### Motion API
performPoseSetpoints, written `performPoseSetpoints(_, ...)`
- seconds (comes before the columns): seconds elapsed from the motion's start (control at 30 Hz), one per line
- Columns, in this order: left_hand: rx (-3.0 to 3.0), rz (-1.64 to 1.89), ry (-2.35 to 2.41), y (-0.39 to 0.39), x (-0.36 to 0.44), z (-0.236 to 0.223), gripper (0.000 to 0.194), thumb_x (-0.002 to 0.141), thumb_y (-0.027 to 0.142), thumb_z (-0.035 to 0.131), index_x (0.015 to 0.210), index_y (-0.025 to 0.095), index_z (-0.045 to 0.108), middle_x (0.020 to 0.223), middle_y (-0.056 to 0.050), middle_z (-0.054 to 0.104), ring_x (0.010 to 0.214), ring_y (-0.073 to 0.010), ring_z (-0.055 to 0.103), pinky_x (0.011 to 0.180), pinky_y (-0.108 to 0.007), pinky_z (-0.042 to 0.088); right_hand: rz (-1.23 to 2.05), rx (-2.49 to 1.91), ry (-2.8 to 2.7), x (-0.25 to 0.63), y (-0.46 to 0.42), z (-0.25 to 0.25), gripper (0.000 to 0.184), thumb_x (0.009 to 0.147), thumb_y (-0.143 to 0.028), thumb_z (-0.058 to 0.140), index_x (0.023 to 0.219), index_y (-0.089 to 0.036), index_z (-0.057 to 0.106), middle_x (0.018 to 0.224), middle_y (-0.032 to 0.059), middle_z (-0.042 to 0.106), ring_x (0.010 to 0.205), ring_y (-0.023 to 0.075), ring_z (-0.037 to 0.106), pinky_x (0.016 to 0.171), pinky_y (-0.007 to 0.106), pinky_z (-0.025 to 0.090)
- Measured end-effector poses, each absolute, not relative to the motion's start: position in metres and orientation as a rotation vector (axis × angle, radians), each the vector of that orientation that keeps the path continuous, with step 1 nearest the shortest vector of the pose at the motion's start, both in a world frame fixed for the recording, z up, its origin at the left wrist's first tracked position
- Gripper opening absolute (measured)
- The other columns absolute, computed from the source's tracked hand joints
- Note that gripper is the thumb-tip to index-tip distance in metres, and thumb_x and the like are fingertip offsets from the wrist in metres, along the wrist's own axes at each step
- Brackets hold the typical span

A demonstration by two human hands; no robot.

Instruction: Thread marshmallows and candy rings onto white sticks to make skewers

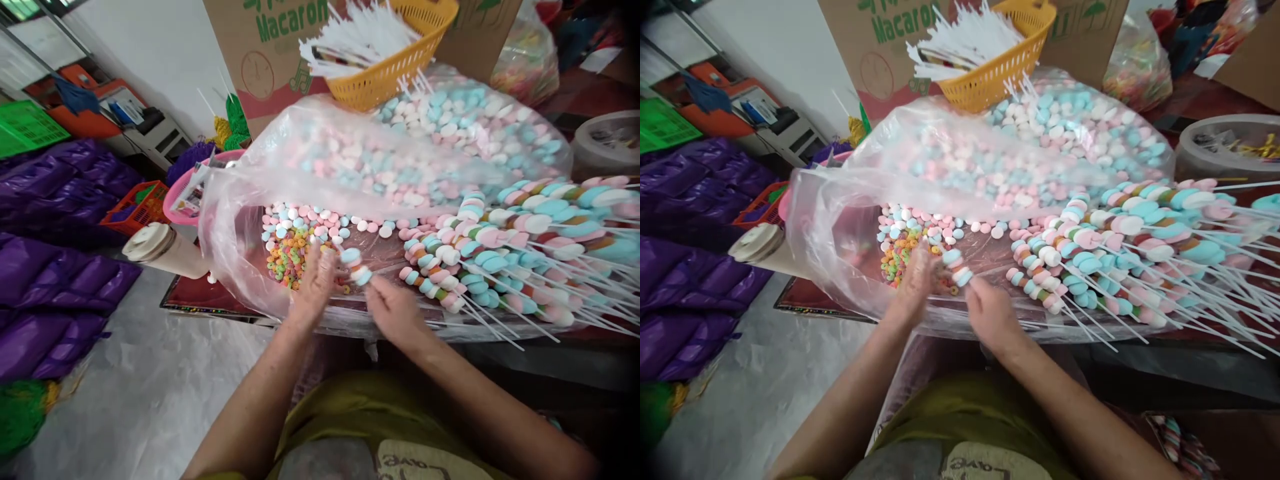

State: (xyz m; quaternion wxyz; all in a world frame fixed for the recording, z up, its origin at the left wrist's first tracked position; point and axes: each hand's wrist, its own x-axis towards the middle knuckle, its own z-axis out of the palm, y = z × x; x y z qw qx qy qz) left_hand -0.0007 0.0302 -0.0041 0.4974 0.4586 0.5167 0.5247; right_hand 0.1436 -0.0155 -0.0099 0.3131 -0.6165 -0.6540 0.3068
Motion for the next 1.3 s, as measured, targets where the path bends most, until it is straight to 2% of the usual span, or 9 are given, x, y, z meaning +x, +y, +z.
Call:
performPoseSetpoints(0.1,1.559,1.188,1.643,0.051,-0.01,0.011,0.034,0.082,0.046,0.051,0.101,0.019,0.061,0.077,-0.003,0.065,0.075,-0.0171,0.06,0.068,-0.028,0.045,0.775,-1.669,-1.667,0.162,-0.016,-0.01,0.032,0.086,-0.037,0.038,0.058,-0.021,0.04,0.052,-0.0016,0.047,0.051,0.0123,0.042,0.052,0.024,0.032)
performPoseSetpoints(0.2,2.068,0.708,1.808,0.071,0.0,0.013,0.023,0.082,0.033,0.051,0.078,0.017,0.067,0.081,-0.006,0.066,0.077,-0.0185,0.059,0.067,-0.029,0.044,0.78,-1.622,-1.735,0.164,-0.014,-0.003,0.03,0.085,-0.036,0.038,0.059,-0.022,0.037,0.052,-0.002,0.045,0.051,0.012,0.039,0.051,0.025,0.03)
performPoseSetpoints(0.33,2.428,0.171,1.848,0.08,0.02,-0.001,0.021,0.079,0.018,0.048,0.077,0.016,0.068,0.087,-0.01,0.065,0.083,-0.0239,0.06,0.067,-0.033,0.043,0.764,-1.643,-1.731,0.162,-0.01,0.0,0.028,0.084,-0.033,0.037,0.058,-0.022,0.037,0.053,-0.0012,0.045,0.053,0.0127,0.04,0.053,0.025,0.031)
performPoseSetpoints(0.4,2.453,0.255,1.764,0.076,0.019,-0.009,0.021,0.079,0.017,0.047,0.076,0.016,0.068,0.087,-0.01,0.065,0.088,-0.0249,0.059,0.072,-0.034,0.044,0.808,-1.644,-1.734,0.165,-0.009,-0.003,0.029,0.085,-0.033,0.037,0.058,-0.021,0.038,0.054,-0.0009,0.047,0.054,0.0127,0.041,0.054,0.025,0.032)
performPoseSetpoints(0.5,2.079,0.702,1.607,0.064,0.005,-0.012,0.016,0.078,0.022,0.053,0.081,0.018,0.068,0.089,-0.007,0.066,0.087,-0.0208,0.059,0.075,-0.032,0.044,0.84,-1.626,-1.748,0.17,-0.012,-0.005,0.029,0.085,-0.033,0.036,0.059,-0.021,0.04,0.055,-0.001,0.048,0.054,0.0126,0.042,0.054,0.025,0.033)
performPoseSetpoints(0.63,1.147,1.117,1.268,0.051,-0.011,-0.003,0.019,0.068,0.031,0.067,0.08,0.016,0.067,0.074,-0.002,0.066,0.06,-0.0104,0.056,0.057,-0.023,0.043,0.881,-1.559,-1.767,0.17,-0.018,-0.004,0.032,0.087,-0.034,0.036,0.058,-0.021,0.039,0.054,-0.0016,0.046,0.053,0.0121,0.041,0.054,0.025,0.032)
performPoseSetpoints(0.77,0.802,1.207,1.148,0.048,-0.017,0.008,0.024,0.054,0.027,0.077,0.071,0.014,0.065,0.066,0.0,0.065,0.049,-0.0061,0.052,0.045,-0.018,0.036,0.85,-1.555,-1.784,0.168,-0.023,-0.004,0.03,0.087,-0.034,0.035,0.059,-0.022,0.037,0.054,-0.0012,0.046,0.052,0.0121,0.041,0.053,0.025,0.03)
performPoseSetpoints(1.03,0.753,1.136,1.092,0.039,-0.02,0.012,0.023,0.049,0.022,0.08,0.063,0.014,0.063,0.046,0.005,0.054,0.039,-0.0049,0.045,0.037,-0.017,0.029,0.682,-1.632,-2.006,0.163,-0.035,-0.002,0.024,0.086,-0.03,0.034,0.064,-0.021,0.034,0.051,-0.0025,0.039,0.048,0.012,0.035,0.05,0.026,0.023)
performPoseSetpoints(1.3,0.72,1.001,1.006,0.039,-0.036,0.01,0.031,0.05,0.019,0.081,0.079,0.013,0.069,0.057,0.001,0.061,0.043,-0.0041,0.047,0.042,-0.017,0.036,0.598,-1.575,-2.104,0.155,-0.036,-0.003,0.022,0.087,-0.026,0.033,0.067,-0.02,0.04,0.055,0.0009,0.048,0.051,0.0131,0.04,0.052,0.027,0.024)
